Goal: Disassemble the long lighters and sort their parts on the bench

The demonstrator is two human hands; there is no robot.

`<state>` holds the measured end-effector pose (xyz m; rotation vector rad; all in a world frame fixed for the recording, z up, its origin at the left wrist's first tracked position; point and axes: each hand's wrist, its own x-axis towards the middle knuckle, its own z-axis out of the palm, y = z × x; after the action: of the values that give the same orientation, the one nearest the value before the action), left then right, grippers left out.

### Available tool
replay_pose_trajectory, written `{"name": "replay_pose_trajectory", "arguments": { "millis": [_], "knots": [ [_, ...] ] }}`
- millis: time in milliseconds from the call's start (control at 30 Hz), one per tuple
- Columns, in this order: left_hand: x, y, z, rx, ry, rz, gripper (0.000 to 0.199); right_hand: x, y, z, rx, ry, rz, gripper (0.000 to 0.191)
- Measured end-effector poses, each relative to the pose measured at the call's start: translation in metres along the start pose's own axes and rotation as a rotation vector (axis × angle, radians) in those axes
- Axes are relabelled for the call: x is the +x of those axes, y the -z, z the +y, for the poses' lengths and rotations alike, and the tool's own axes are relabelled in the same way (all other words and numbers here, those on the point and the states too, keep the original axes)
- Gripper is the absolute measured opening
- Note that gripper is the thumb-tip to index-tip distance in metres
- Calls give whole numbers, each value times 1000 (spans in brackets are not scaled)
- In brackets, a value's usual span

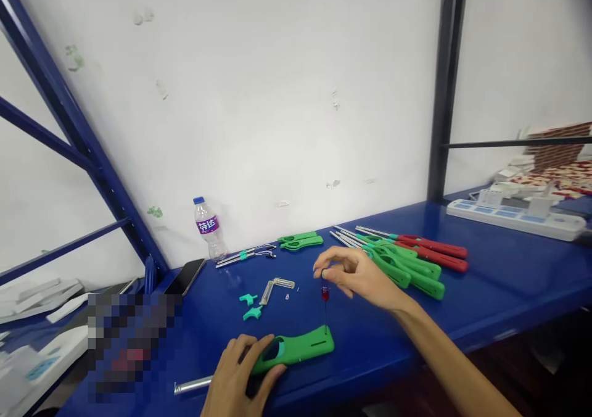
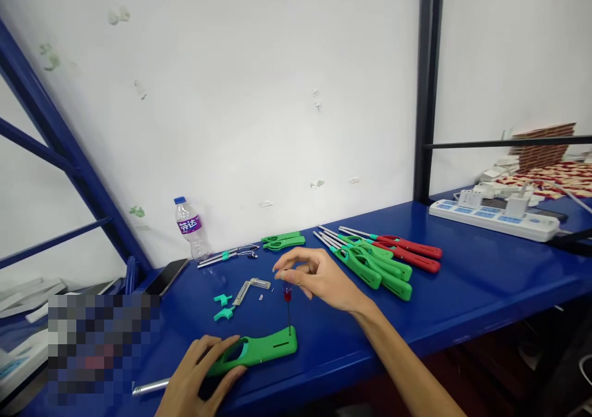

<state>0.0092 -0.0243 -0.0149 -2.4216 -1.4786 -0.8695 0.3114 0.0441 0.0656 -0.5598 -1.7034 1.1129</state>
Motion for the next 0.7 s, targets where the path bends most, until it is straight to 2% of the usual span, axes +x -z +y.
{"name": "replay_pose_trajectory", "arguments": {
  "millis": [67,200,333,433,600,700],
  "knots": [
    [1,1,1,9,34,-8,37,0,0,-2,-28,-6,-34,31],
    [1,1,3,17,114,-8,40,1,-1,-2,-25,94,-24,27],
    [-1,-4,-2,2,91,65,40,2,2,-1,-33,104,38,24],
    [-2,-8,-7,-17,47,100,39,2,2,-2,-30,53,5,28],
    [-3,-11,-8,-98,96,48,37,2,0,-2,-54,89,-28,25],
    [-5,-9,-6,-123,180,-46,40,1,0,1,-15,95,-32,20]
  ]
}}
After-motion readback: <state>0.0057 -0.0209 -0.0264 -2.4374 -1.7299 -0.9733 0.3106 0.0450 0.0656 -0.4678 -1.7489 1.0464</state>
